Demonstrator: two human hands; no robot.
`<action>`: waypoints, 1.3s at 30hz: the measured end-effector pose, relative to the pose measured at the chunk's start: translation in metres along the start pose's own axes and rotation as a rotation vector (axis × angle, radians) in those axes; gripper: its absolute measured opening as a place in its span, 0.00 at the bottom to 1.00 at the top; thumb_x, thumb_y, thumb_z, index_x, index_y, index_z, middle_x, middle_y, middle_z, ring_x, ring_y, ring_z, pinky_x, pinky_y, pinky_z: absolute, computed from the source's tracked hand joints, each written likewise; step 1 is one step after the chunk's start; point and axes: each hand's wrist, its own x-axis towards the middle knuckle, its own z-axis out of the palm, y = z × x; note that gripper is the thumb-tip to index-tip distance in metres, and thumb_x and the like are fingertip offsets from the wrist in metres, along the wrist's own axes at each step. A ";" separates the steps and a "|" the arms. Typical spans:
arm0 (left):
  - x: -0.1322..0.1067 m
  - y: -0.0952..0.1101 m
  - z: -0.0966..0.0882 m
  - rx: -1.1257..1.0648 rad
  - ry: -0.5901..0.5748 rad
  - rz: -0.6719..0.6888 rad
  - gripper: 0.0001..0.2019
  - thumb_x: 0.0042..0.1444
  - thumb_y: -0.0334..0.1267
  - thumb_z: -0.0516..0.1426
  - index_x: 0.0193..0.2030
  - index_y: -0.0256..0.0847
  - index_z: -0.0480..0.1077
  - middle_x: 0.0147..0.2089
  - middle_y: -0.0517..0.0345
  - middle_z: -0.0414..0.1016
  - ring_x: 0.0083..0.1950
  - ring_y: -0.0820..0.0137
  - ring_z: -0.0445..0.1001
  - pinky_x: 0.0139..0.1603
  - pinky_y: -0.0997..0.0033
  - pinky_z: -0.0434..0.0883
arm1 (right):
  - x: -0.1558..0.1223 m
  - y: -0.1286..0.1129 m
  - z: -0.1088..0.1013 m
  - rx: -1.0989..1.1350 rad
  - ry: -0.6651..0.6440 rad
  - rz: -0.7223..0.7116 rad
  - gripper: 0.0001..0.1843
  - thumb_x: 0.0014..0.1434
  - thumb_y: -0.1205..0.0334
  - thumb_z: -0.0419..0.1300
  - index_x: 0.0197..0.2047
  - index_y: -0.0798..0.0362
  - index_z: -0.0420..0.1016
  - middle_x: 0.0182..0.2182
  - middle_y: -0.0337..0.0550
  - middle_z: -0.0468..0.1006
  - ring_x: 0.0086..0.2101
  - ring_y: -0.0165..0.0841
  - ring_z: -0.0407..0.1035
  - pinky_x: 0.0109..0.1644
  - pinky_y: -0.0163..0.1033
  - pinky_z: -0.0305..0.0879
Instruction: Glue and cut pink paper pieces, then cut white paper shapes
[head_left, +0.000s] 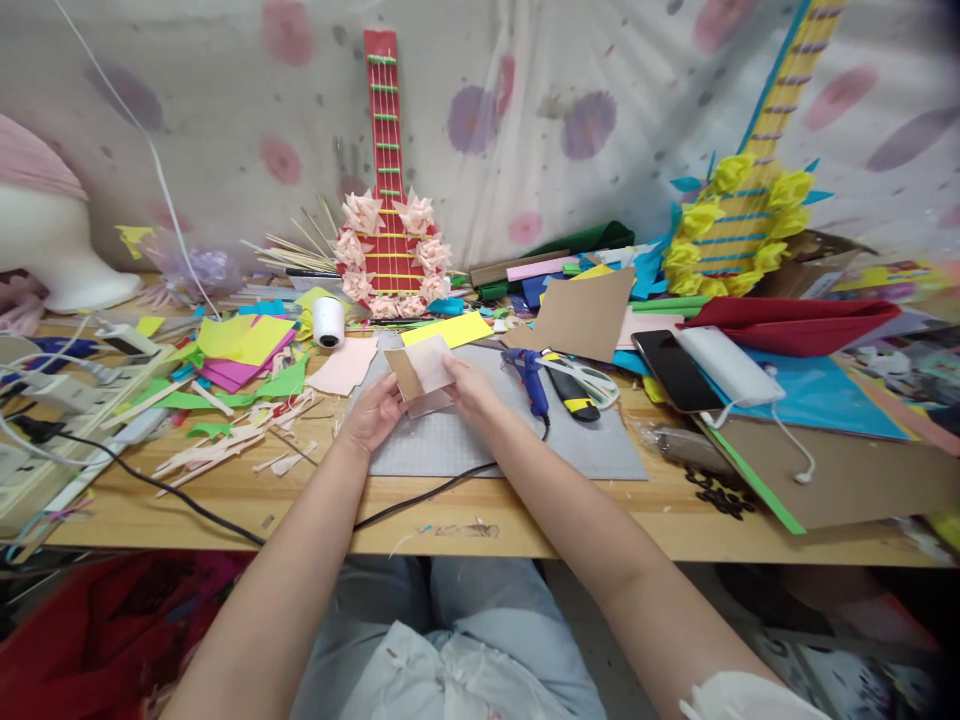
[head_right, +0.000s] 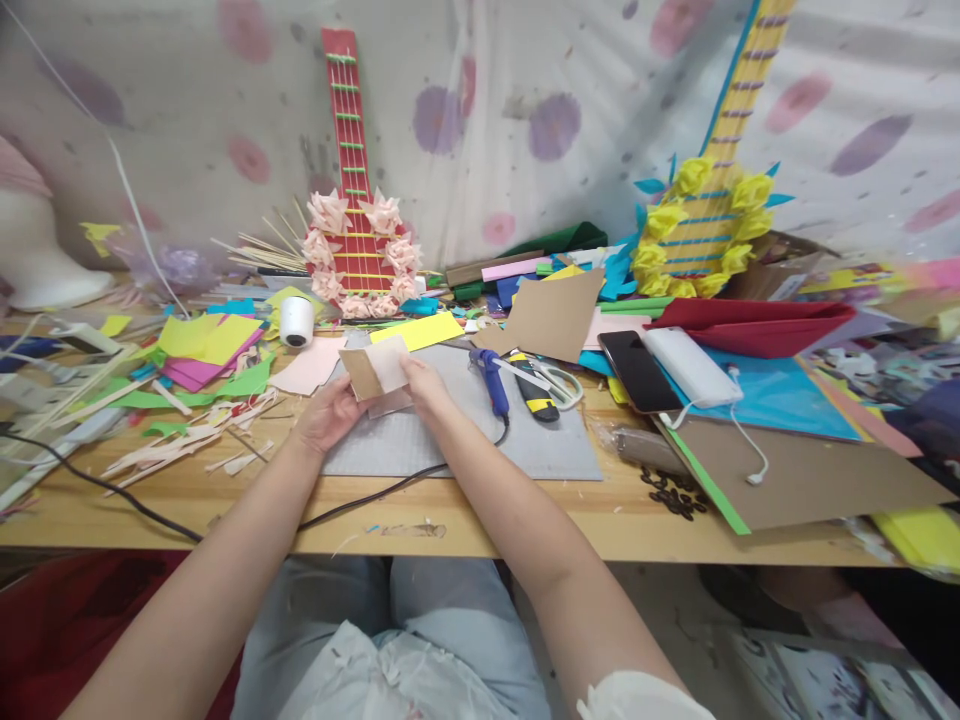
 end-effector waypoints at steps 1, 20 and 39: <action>0.000 0.000 0.000 0.005 -0.003 0.004 0.15 0.49 0.38 0.59 0.45 0.41 0.71 0.46 0.54 0.75 0.48 0.67 0.72 0.44 0.69 0.72 | -0.001 0.001 0.001 0.033 -0.001 -0.010 0.12 0.54 0.54 0.54 0.34 0.54 0.71 0.35 0.47 0.79 0.38 0.36 0.73 0.46 0.44 0.67; 0.001 -0.005 0.011 0.054 0.126 0.116 0.17 0.38 0.36 0.65 0.39 0.42 0.72 0.39 0.59 0.76 0.38 0.74 0.73 0.38 0.74 0.68 | -0.021 0.008 0.024 -0.038 -0.095 -0.188 0.25 0.50 0.46 0.58 0.47 0.52 0.74 0.51 0.43 0.72 0.53 0.36 0.64 0.60 0.45 0.55; 0.000 -0.009 0.014 0.117 0.184 0.232 0.24 0.35 0.36 0.66 0.43 0.45 0.69 0.46 0.56 0.72 0.50 0.65 0.70 0.48 0.67 0.67 | -0.033 0.009 0.030 -0.337 -0.145 -0.246 0.21 0.55 0.59 0.55 0.53 0.45 0.70 0.54 0.35 0.69 0.56 0.33 0.60 0.63 0.42 0.50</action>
